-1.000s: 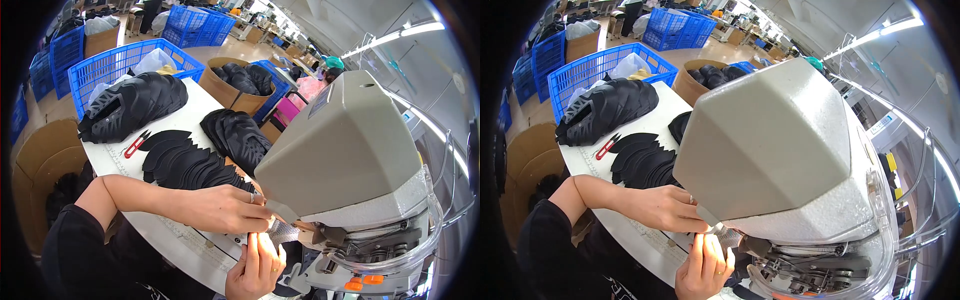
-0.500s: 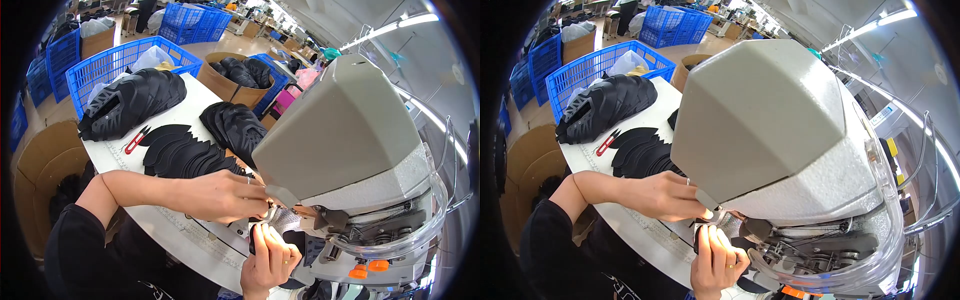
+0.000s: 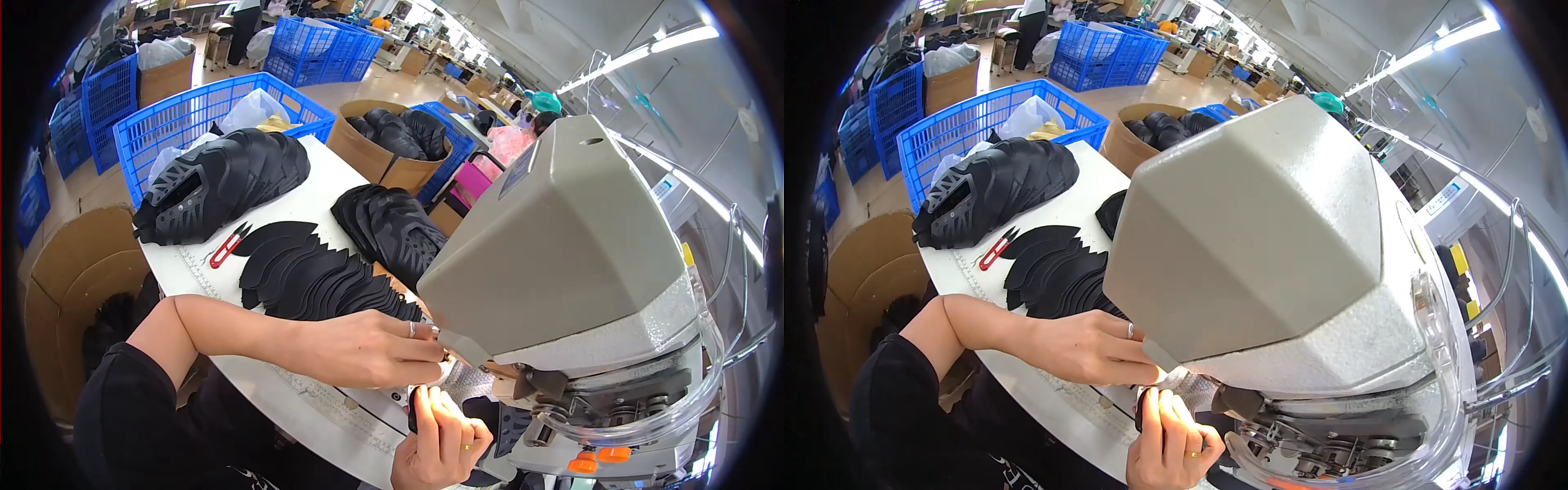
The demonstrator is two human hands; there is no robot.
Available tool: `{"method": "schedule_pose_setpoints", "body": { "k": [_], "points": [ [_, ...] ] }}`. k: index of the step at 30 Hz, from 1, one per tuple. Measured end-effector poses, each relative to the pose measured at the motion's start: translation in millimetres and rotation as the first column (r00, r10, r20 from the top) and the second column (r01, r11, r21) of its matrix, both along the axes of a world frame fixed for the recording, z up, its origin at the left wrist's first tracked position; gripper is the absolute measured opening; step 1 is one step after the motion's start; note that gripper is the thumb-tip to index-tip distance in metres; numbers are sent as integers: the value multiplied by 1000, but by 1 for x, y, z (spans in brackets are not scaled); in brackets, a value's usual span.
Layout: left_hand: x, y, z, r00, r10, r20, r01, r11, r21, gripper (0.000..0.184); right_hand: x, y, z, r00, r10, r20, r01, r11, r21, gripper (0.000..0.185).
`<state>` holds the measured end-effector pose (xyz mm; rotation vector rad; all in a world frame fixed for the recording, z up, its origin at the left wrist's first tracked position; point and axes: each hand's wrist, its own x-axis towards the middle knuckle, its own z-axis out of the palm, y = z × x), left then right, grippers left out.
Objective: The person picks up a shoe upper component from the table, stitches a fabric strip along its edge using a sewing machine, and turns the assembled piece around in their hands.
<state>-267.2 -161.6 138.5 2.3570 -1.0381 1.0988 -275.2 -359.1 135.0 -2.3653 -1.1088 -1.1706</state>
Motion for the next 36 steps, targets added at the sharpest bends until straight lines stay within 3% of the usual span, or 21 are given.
{"method": "schedule_pose_setpoints", "body": {
  "k": [7,14,20,29,32,36],
  "points": [
    [5,6,1,998,-40,-51,39,999,-9,29,-4,8,16,995,99,12,-100,990,97,23],
    [12,13,3,989,-106,-102,103,994,-34,26,0,15,13,995,77,59,-84,990,113,20],
    [9,14,8,990,-64,-122,67,997,23,27,3,15,15,996,63,64,-70,992,109,17],
    [14,12,3,1000,-10,-4,10,1000,10,28,9,15,18,992,95,87,-107,984,144,16],
    [15,11,-1,999,-10,45,10,1000,-11,28,15,3,9,990,136,30,-138,986,92,26],
    [17,10,1,995,-10,104,10,1000,0,27,24,3,-6,996,76,41,-80,992,98,19]
  ]
}}
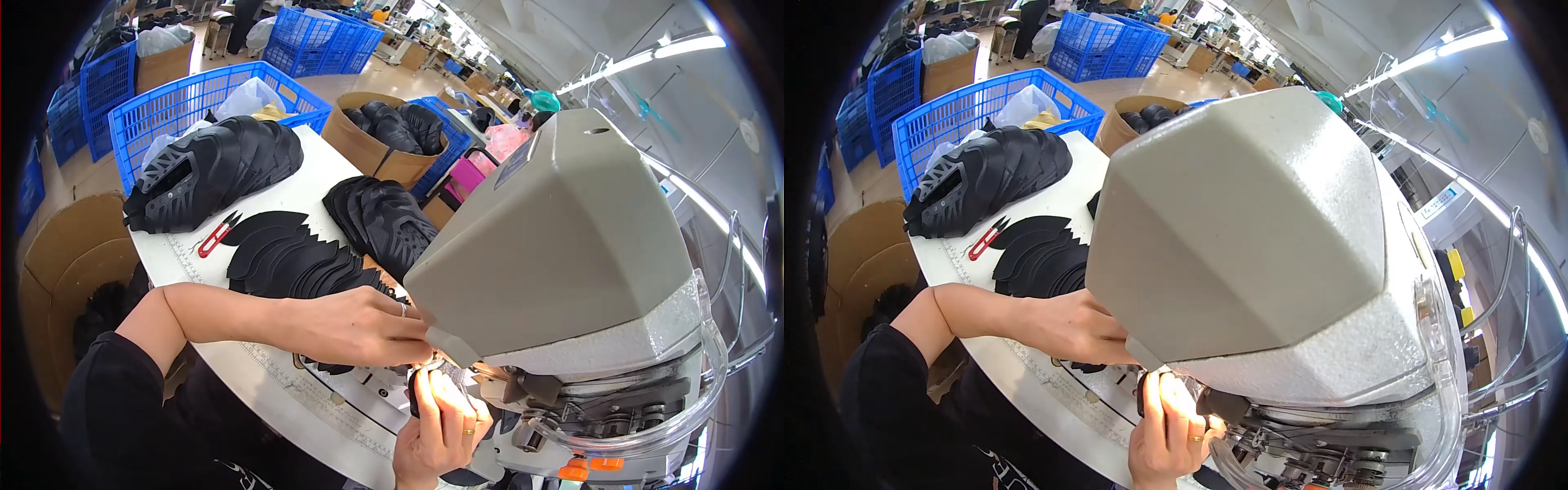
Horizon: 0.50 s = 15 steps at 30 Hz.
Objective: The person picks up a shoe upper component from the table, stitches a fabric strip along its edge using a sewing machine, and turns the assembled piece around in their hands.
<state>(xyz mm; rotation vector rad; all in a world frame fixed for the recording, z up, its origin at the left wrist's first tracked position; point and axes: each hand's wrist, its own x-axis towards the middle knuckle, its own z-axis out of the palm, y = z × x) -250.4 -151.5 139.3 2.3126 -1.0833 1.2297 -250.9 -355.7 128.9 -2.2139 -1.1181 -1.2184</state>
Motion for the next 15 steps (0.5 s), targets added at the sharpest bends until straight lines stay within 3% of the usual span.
{"method": "schedule_pose_setpoints", "body": {
  "k": [9,15],
  "points": [
    [-6,-15,-2,979,146,141,-152,988,35,21,14,-14,4,996,81,-24,-81,997,-8,25],
    [-10,-12,3,988,121,98,-124,992,26,18,29,-32,2,965,153,-214,-160,987,-15,34]
  ]
}}
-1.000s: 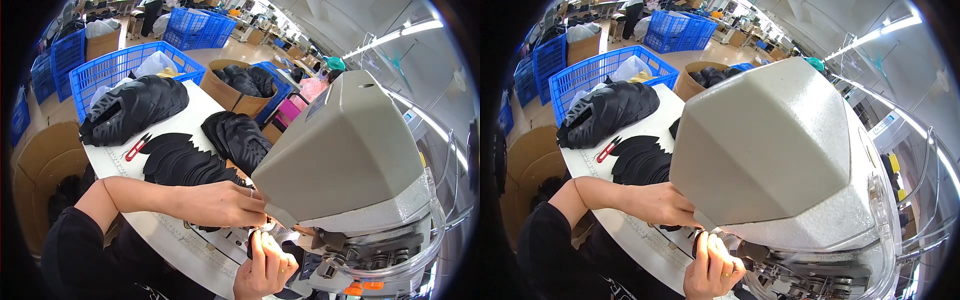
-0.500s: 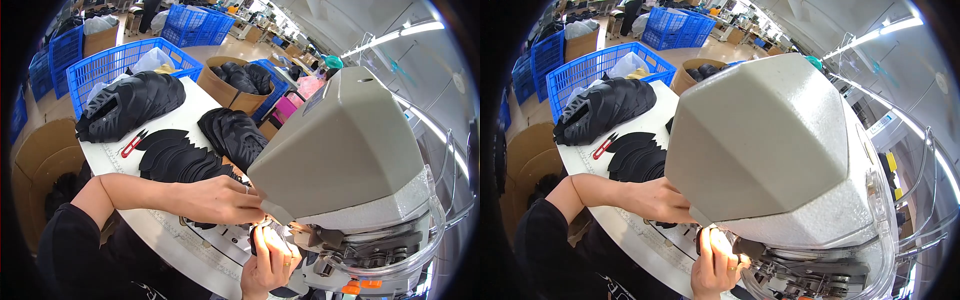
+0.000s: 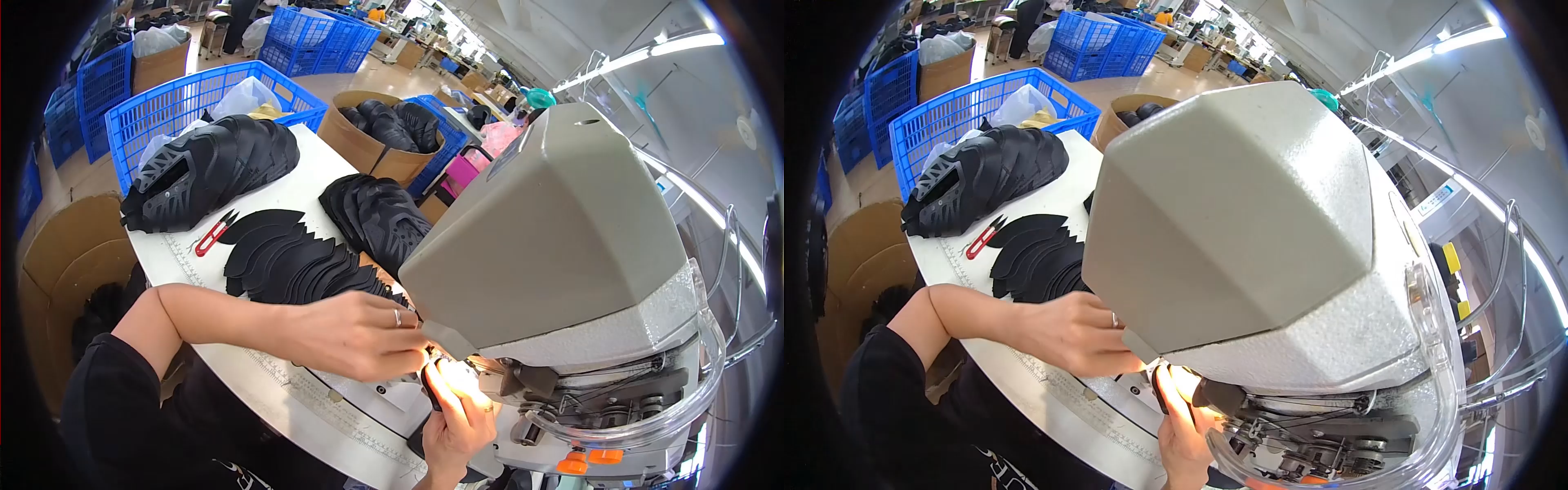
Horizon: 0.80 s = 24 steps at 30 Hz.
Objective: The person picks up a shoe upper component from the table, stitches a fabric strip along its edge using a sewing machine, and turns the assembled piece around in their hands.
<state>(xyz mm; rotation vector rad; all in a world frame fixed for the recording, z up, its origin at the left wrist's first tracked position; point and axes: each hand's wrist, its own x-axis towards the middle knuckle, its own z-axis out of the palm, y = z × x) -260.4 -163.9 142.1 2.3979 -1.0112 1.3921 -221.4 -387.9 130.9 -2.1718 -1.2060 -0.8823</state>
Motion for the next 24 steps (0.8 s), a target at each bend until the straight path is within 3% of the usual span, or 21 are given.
{"method": "schedule_pose_setpoints", "body": {
  "k": [4,6,15,17,24],
  "points": [
    [8,22,3,991,-110,-76,109,994,-12,18,0,-3,1,1000,6,12,-5,1000,-13,37],
    [9,24,1,990,-117,-82,117,993,-11,17,-1,-1,4,997,10,78,-9,1000,-20,38],
    [8,22,0,990,-122,-67,124,992,26,17,2,-8,9,1000,-13,23,16,992,-129,31],
    [12,25,2,979,-174,-105,177,984,20,17,4,-10,6,998,-24,57,32,988,-149,30],
    [6,21,2,991,-127,-39,129,990,50,17,1,-10,4,995,-37,88,51,985,-167,28]
  ]
}}
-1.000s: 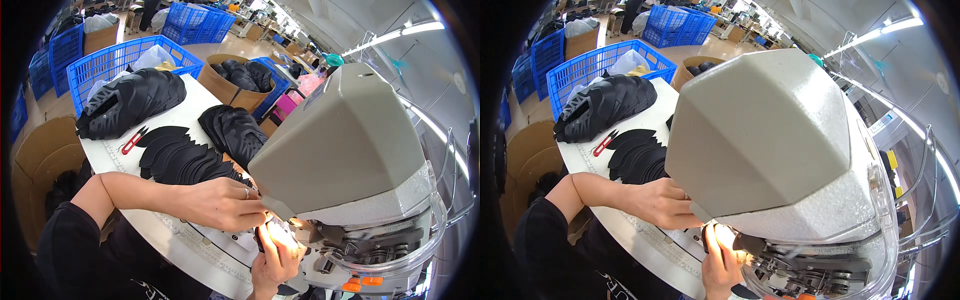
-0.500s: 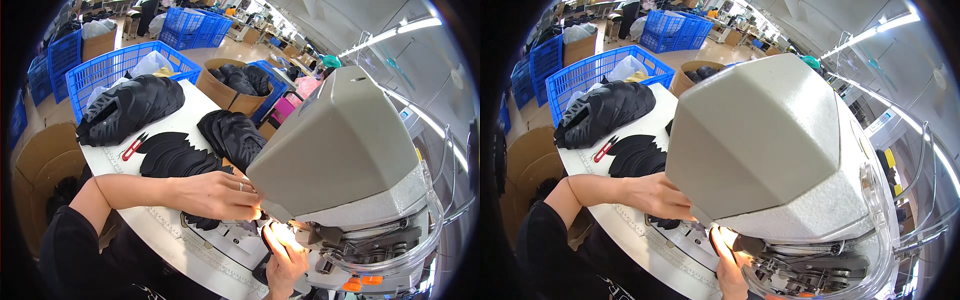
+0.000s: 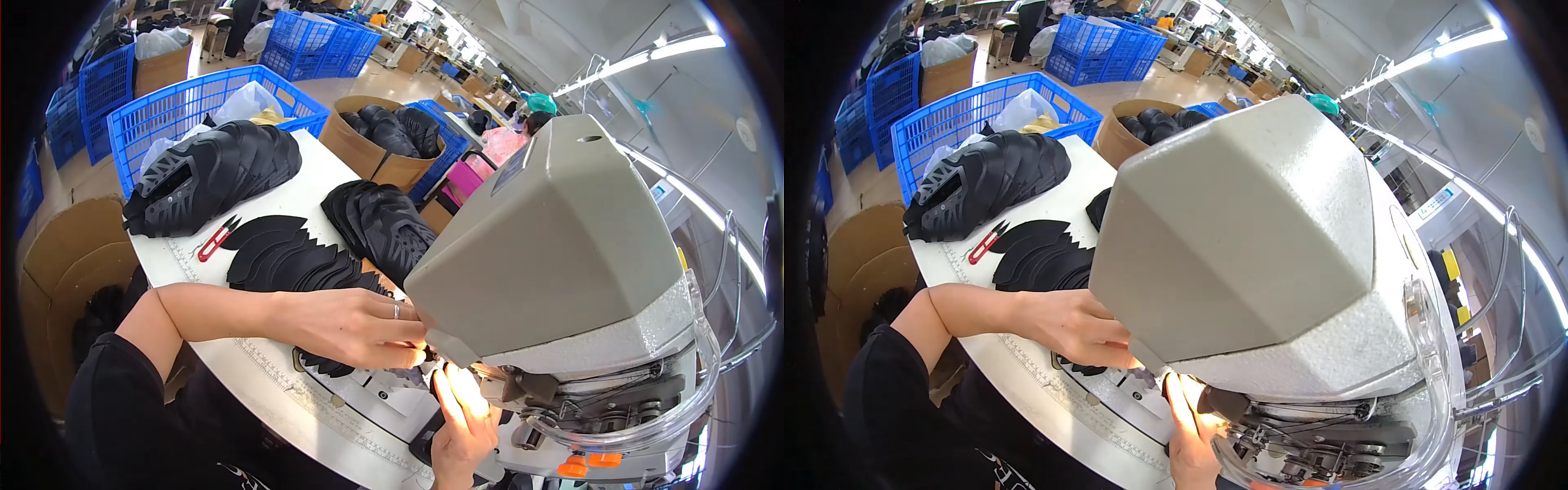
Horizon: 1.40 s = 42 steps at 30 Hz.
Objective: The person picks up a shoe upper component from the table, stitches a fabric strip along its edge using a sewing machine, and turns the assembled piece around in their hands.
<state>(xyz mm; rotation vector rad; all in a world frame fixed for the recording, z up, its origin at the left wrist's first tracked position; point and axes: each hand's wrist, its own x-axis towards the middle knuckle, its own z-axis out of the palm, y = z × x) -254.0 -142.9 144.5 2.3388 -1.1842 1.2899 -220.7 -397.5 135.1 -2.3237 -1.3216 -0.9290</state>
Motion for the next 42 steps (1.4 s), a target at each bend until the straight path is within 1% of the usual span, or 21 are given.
{"method": "schedule_pose_setpoints", "body": {
  "k": [2,3,6,7,8,11,12,15,17,19,22,25,27,29,31,35,40,42],
  "points": [
    [0,1,-2,999,0,-38,0,1000,-6,17,1,0,-3,997,24,-70,-21,999,47,30],
    [0,1,-2,1000,0,-24,0,1000,-6,17,0,0,-5,993,39,-108,-31,997,73,31],
    [0,-1,-1,1000,0,1,0,1000,-9,17,2,-3,-4,996,31,-82,-27,998,49,34],
    [1,-3,-3,1000,0,5,1,1000,-14,17,-1,-1,-2,992,33,-124,-23,996,81,39],
    [2,-3,-5,1000,0,9,0,1000,-18,17,1,-3,-4,992,4,-130,6,997,75,40],
    [-4,-8,-4,995,91,48,-93,995,33,16,7,-19,-22,984,-102,-148,110,993,50,42],
    [-5,-10,-5,993,99,59,-102,994,35,16,10,-23,-28,979,-147,-144,155,987,43,42],
    [-6,-12,-7,990,120,70,-124,991,53,17,14,-29,-34,966,-212,-145,216,976,16,42],
    [-8,-12,-7,990,128,51,-131,989,64,17,19,-30,-35,980,-139,-140,149,987,67,42],
    [-9,-12,-5,991,128,43,-130,990,57,19,30,-25,-38,994,34,-101,-13,979,205,42],
    [-7,-13,-6,991,126,52,-128,991,26,20,32,-25,-38,988,23,-152,9,979,206,42],
    [-6,-14,-7,989,133,61,-135,990,29,20,31,-23,-35,988,23,-151,6,982,190,42],
    [-5,-13,-7,987,141,72,-144,989,35,19,23,-25,-36,992,-65,-107,82,985,153,43],
    [-5,-12,-4,988,144,65,-146,988,39,17,23,-26,-36,990,-81,-114,95,987,131,44],
    [-4,-13,-5,988,141,64,-143,989,29,16,31,-27,-34,985,-26,-170,48,991,123,45],
    [0,-14,-7,981,170,95,-171,985,2,16,29,-25,-30,945,-8,-327,62,986,156,50],
    [6,-14,-11,979,159,126,-156,987,-34,16,35,-26,-31,917,-28,-398,98,983,155,52],
    [6,-14,-12,982,148,114,-144,989,-43,16,33,-26,-31,901,-71,-429,140,981,132,54]
  ]
}}
